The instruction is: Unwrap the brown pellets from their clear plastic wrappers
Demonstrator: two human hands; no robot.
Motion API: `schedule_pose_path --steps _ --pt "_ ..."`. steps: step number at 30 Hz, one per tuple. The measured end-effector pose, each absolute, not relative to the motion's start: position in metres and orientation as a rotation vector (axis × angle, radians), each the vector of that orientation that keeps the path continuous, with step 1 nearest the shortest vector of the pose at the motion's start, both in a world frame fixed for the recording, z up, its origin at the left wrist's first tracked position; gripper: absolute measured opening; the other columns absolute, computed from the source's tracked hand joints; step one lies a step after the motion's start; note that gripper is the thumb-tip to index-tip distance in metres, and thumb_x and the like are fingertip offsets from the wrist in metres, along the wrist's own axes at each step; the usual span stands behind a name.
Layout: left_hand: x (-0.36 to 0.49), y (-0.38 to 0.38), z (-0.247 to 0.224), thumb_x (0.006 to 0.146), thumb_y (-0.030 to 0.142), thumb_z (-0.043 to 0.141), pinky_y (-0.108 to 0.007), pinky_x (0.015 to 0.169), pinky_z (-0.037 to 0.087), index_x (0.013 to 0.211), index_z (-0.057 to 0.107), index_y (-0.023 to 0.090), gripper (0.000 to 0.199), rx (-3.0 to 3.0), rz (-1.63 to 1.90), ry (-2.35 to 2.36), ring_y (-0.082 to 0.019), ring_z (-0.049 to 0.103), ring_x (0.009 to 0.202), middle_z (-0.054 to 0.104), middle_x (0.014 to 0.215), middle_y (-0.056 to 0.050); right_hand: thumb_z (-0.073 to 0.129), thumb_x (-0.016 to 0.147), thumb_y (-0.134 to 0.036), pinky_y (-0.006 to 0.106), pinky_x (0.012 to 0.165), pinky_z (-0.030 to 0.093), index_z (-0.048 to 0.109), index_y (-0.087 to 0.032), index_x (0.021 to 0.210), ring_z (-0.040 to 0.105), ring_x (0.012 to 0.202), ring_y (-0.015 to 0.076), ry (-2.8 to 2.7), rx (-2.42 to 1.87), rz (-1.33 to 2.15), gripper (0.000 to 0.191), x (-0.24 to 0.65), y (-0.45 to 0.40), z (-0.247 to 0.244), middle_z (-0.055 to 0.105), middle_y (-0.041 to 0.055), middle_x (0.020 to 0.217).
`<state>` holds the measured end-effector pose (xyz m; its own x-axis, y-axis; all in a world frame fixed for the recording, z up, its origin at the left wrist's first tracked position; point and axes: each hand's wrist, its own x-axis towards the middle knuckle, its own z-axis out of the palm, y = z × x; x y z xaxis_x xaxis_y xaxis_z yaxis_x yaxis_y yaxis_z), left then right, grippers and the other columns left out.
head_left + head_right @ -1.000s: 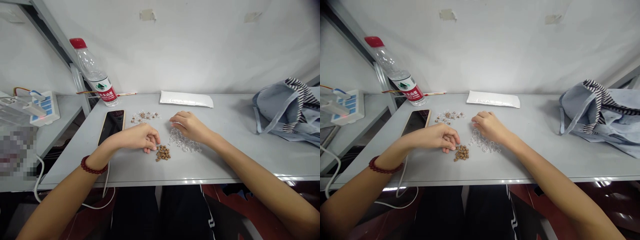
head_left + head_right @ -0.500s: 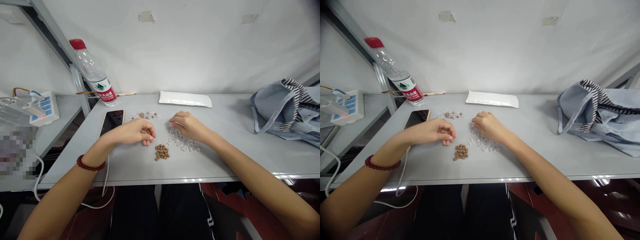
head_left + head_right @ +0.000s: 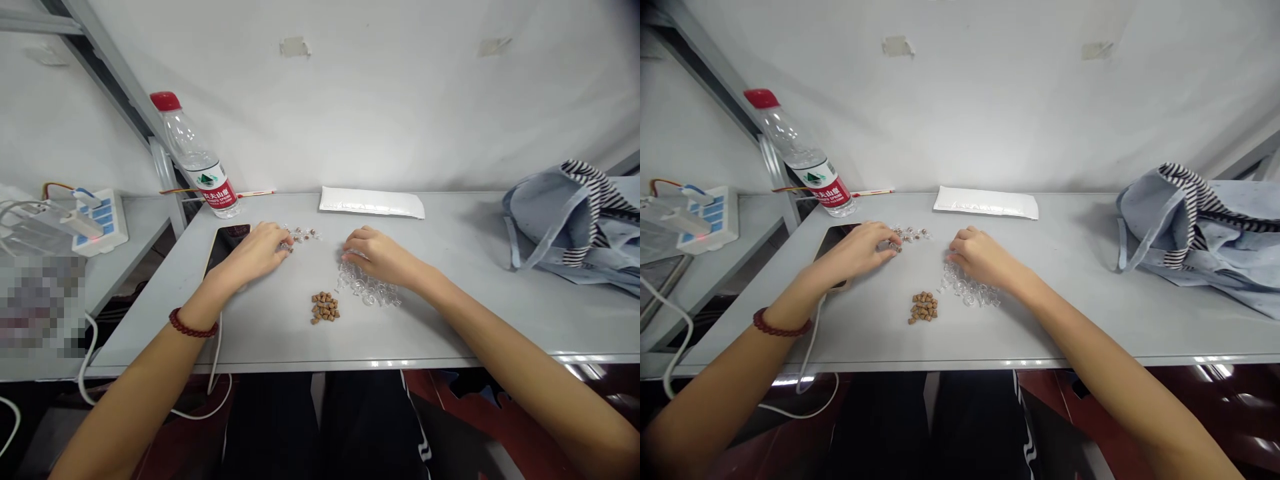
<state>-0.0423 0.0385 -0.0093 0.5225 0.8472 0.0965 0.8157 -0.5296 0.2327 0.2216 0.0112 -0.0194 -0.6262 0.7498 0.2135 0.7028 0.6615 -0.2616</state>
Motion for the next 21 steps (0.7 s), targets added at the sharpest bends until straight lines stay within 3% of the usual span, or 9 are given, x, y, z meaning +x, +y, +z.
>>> schedule_pose_path --steps 6,11,18,21 --pt "-0.036 0.030 -0.008 0.082 0.019 0.050 -0.043 0.089 0.041 0.086 0.065 0.013 0.017 2.641 0.237 1.474 -0.031 0.046 0.101 0.058 0.096 -0.013 0.047 0.094 -0.022 0.037 0.077 0.046 0.068 -0.010 0.096 0.054 0.089 0.0239 -2.561 -1.096 0.121 0.024 0.217 0.006 -0.017 0.062 0.0137 0.093" --pt "-0.033 0.021 0.007 0.082 0.015 0.046 -0.037 0.080 0.044 0.084 0.060 0.014 0.015 2.605 0.029 1.465 -0.028 0.050 0.097 0.063 0.088 -0.010 0.046 0.094 -0.019 0.037 0.079 0.046 0.066 -0.007 0.101 0.053 0.090 0.0241 -2.565 -0.988 0.070 0.024 0.209 -0.001 -0.018 0.062 0.0146 0.096" --pt "-0.033 0.019 0.008 0.085 0.022 0.048 -0.035 0.083 0.046 0.088 0.064 0.016 0.017 2.506 0.117 1.323 -0.020 0.060 0.083 0.068 0.085 -0.004 0.045 0.094 -0.021 0.038 0.077 0.046 0.065 -0.008 0.101 0.052 0.089 0.0234 -2.589 -0.932 0.099 0.024 0.205 -0.004 -0.024 0.062 0.0143 0.095" --pt "-0.041 0.016 0.022 0.089 0.028 0.050 -0.035 0.085 0.048 0.098 0.065 0.016 0.021 2.463 0.299 1.329 -0.020 0.060 0.090 0.067 0.100 -0.006 0.044 0.095 -0.021 0.038 0.077 0.045 0.066 -0.010 0.097 0.053 0.088 0.0230 -2.542 -0.932 0.106 0.024 0.207 0.001 -0.024 0.062 0.0139 0.094"
